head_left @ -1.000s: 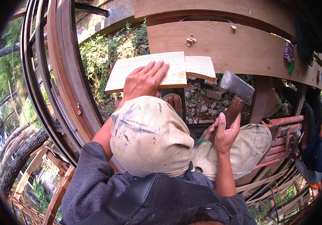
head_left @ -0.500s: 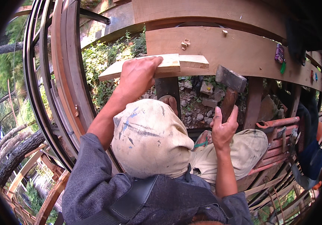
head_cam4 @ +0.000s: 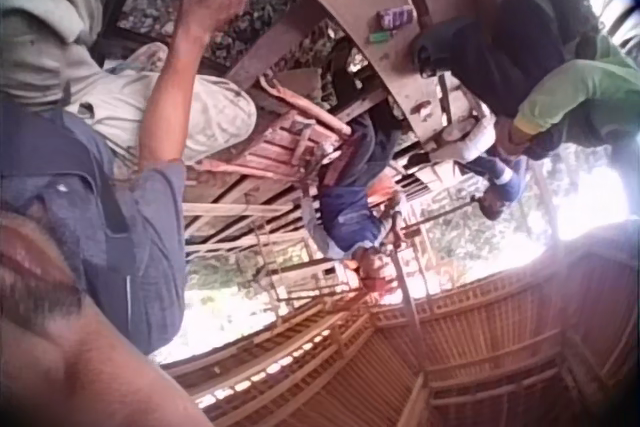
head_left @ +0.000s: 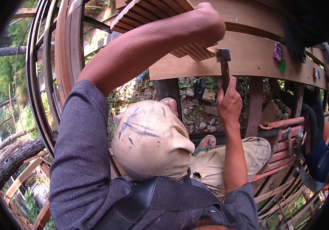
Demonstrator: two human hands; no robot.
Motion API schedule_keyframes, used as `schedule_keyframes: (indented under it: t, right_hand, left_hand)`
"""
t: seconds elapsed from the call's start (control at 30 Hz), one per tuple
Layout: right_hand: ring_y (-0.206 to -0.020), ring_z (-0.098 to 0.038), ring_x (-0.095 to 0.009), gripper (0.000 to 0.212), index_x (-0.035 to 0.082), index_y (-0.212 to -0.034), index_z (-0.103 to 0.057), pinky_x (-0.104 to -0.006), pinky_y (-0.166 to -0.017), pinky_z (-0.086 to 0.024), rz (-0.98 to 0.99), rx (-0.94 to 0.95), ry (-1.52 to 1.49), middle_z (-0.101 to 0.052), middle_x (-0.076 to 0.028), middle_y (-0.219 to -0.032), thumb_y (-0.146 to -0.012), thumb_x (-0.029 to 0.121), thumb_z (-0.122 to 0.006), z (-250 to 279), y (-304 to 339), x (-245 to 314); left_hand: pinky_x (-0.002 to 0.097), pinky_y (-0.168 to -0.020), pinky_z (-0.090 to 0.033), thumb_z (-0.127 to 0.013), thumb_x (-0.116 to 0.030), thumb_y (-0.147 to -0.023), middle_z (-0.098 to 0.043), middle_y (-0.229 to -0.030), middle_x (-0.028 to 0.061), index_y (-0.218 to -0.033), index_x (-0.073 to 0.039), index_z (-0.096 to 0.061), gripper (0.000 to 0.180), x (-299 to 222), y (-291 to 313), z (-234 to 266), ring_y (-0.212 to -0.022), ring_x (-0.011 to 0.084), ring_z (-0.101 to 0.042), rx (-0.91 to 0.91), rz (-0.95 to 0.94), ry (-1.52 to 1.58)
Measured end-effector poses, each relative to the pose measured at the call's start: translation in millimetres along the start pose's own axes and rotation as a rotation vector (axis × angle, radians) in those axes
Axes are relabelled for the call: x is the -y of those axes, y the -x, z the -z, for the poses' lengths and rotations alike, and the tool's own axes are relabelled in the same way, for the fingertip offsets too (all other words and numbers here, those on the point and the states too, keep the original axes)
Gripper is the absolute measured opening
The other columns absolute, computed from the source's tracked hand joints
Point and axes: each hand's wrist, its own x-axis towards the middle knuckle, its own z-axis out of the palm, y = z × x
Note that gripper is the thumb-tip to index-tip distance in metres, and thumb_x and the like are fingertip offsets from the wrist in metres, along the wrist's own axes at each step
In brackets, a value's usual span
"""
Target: The person uses a small axe by hand to shape the edge of a wooden plank, chipping away pieces of wood while holding it steady on a workbench.
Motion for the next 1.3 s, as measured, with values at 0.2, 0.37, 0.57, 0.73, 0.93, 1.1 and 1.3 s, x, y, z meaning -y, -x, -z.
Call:
schedule_keyframes:
  t: [0.2, 0.37, 0.57, 0.73, 0.93, 1.1, 1.3]
  right_hand:
    - [-0.084, -0.073, -0.056, 0.047, -0.001, -0.146, -0.051, -0.0646, -0.073, -0.057, 0.014, 0.012, 0.066, -0.076, -0.032, -0.093, -0.107, 0.019, -0.065, -12, -7, -16]
    - [-0.085, -0.073, -0.056, 0.05, -0.002, -0.147, -0.05, -0.0648, -0.074, -0.058, -0.008, -0.001, 0.008, -0.076, -0.031, -0.093, -0.105, 0.02, -0.067, -17, -10, -32]
    - [-0.09, -0.073, -0.056, 0.053, -0.002, -0.148, -0.049, -0.064, -0.077, -0.057, -0.004, 0.027, -0.039, -0.075, -0.033, -0.095, -0.104, 0.019, -0.069, -19, -14, -41]
    - [-0.091, -0.071, -0.057, 0.044, 0.001, -0.14, -0.049, -0.0636, -0.076, -0.055, -0.035, 0.014, -0.152, -0.074, -0.034, -0.094, -0.105, 0.019, -0.068, -20, -14, -40]
    - [-0.09, -0.073, -0.054, 0.036, 0.002, -0.134, -0.05, -0.0611, -0.072, -0.055, -0.083, -0.156, -0.33, -0.074, -0.032, -0.09, -0.106, 0.016, -0.068, 3, 4, -17]
    - [-0.085, -0.072, -0.057, 0.037, 0.0, -0.132, -0.048, -0.0646, -0.071, -0.057, -0.032, -0.026, -0.157, -0.074, -0.033, -0.087, -0.106, 0.017, -0.067, -26, -8, -31]
    - [-0.089, -0.071, -0.057, 0.034, 0.004, -0.132, -0.05, -0.0634, -0.073, -0.054, -0.079, -0.059, -0.271, -0.073, -0.032, -0.089, -0.106, 0.016, -0.068, -19, -2, -35]
  left_hand:
    - [0.0461, -0.088, -0.062, -0.08, -0.03, -0.09, -0.081, -0.116, 0.0101, -0.12, -0.012, -0.082, 0.034, -36, -42, 23, -0.109, 0.0263, -0.078, -0.018, 0.09, -0.132]
    - [0.0468, -0.088, -0.062, -0.078, -0.027, -0.089, -0.08, -0.113, 0.0141, -0.115, -0.008, -0.081, 0.032, -21, -21, 60, -0.106, 0.0293, -0.078, -0.16, 0.173, -0.071]
    - [0.0477, -0.088, -0.062, -0.074, -0.023, -0.087, -0.079, -0.109, 0.019, -0.11, -0.003, -0.08, 0.03, 33, 64, 93, -0.103, 0.0329, -0.077, -0.512, 0.287, 0.228]
    - [0.0486, -0.089, -0.061, -0.072, -0.02, -0.087, -0.077, -0.112, 0.024, -0.115, 0.001, -0.075, 0.034, 50, 95, 66, -0.105, 0.0366, -0.076, -0.614, 0.258, 0.495]
    - [0.048, -0.097, -0.059, -0.075, -0.023, -0.091, -0.074, -0.12, 0.0262, -0.136, 0.002, -0.062, 0.053, 48, 77, 38, -0.113, 0.0386, -0.073, -0.794, 0.159, 0.583]
    - [0.0481, -0.103, -0.056, -0.076, -0.027, -0.092, -0.071, -0.126, 0.0268, -0.134, 0.004, -0.061, 0.055, 79, 37, 2, -0.12, 0.04, -0.069, -1.038, 0.052, 0.505]
    - [0.043, -0.121, -0.046, -0.08, -0.034, -0.091, -0.059, -0.151, 0.0318, -0.152, 0.005, -0.054, 0.078, 113, 42, 20, -0.145, 0.0398, -0.056, -0.637, 0.16, 0.563]
